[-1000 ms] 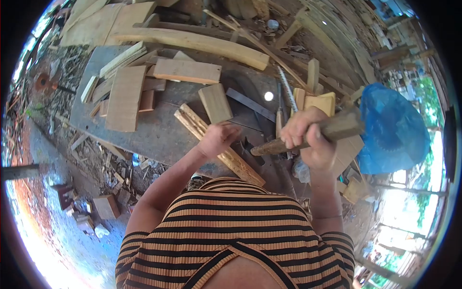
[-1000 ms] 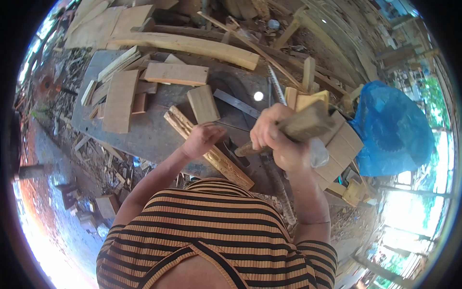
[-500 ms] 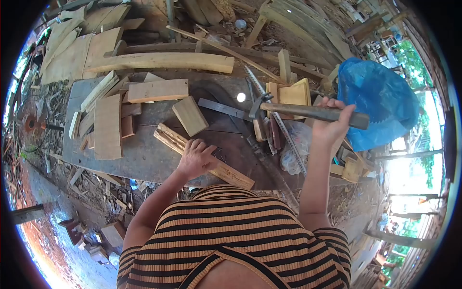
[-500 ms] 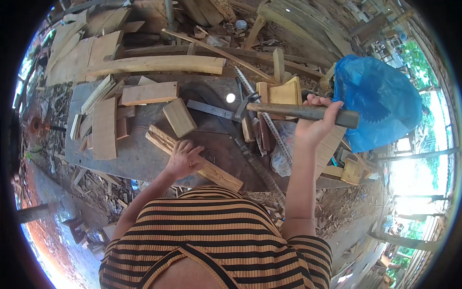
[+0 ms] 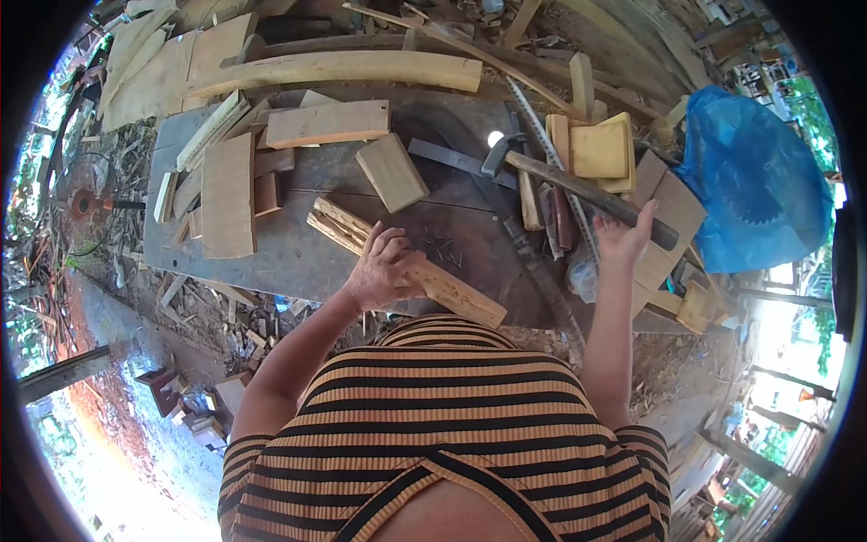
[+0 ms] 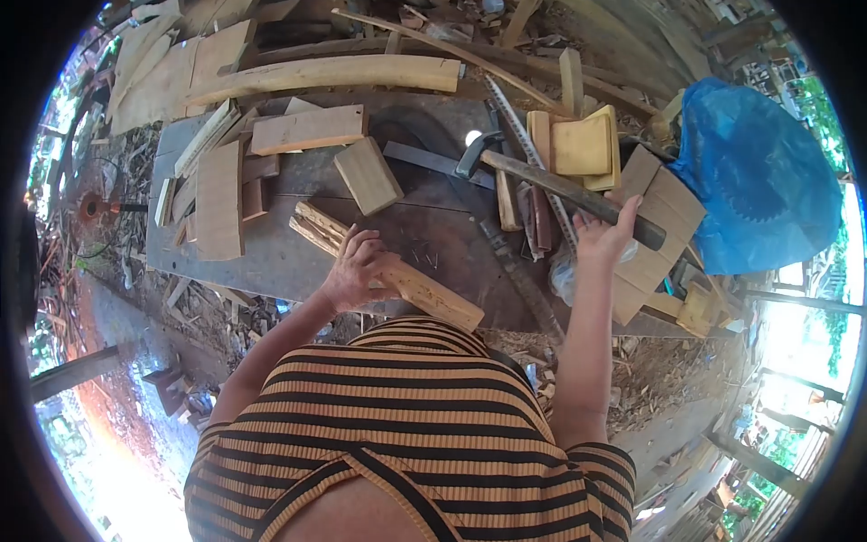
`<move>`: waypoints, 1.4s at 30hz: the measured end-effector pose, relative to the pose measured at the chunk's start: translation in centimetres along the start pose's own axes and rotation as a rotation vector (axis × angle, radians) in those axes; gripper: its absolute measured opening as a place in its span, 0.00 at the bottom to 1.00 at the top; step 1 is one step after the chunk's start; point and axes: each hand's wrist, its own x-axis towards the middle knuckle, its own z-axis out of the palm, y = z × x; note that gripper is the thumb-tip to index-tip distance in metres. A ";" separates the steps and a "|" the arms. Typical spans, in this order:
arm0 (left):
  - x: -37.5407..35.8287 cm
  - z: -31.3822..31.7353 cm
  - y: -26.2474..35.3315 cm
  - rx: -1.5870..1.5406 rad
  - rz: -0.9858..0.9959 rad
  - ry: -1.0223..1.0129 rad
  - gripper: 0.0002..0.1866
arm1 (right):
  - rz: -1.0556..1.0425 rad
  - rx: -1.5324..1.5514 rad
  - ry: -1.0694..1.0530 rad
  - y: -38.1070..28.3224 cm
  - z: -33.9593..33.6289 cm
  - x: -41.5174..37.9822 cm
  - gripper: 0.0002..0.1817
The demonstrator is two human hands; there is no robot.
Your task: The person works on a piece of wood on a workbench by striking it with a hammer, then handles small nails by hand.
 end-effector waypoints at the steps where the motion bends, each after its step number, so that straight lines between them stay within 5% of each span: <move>1: -0.2 -0.2 -0.1 0.001 -0.002 -0.010 0.33 | 0.159 -0.113 -0.009 -0.1 -1.5 0.5 0.28; 5: -0.9 -0.8 -0.9 0.044 -0.011 -0.002 0.34 | 0.452 -0.191 -0.086 0.3 -6.0 2.3 0.28; 12: -2.3 -1.4 -2.8 0.058 -0.107 0.046 0.35 | 0.486 -0.345 -0.176 1.3 -5.1 -2.6 0.20; 15: -3.1 -1.0 -3.0 0.162 -0.174 0.109 0.38 | 0.169 -0.868 -0.444 3.4 -1.3 -7.9 0.10; 18: -3.6 -0.9 -1.7 0.289 -0.323 0.205 0.42 | -0.184 -1.221 -0.888 7.2 -0.8 -11.2 0.12; 20: -4.1 -0.5 -2.0 0.311 -0.346 0.227 0.45 | -0.092 -1.284 -1.023 10.3 -1.5 -12.1 0.18; 36: -5.3 -0.5 -2.8 0.176 -0.395 0.266 0.42 | -0.347 -1.287 -0.831 19.7 1.1 -13.5 0.23; 39: -5.5 -0.5 -2.9 0.156 -0.399 0.274 0.42 | -0.229 -1.424 -0.843 17.8 3.0 -14.9 0.28; 42: -5.6 -0.5 -3.0 0.154 -0.393 0.295 0.42 | -0.470 -1.577 -0.955 17.0 2.9 -15.2 0.37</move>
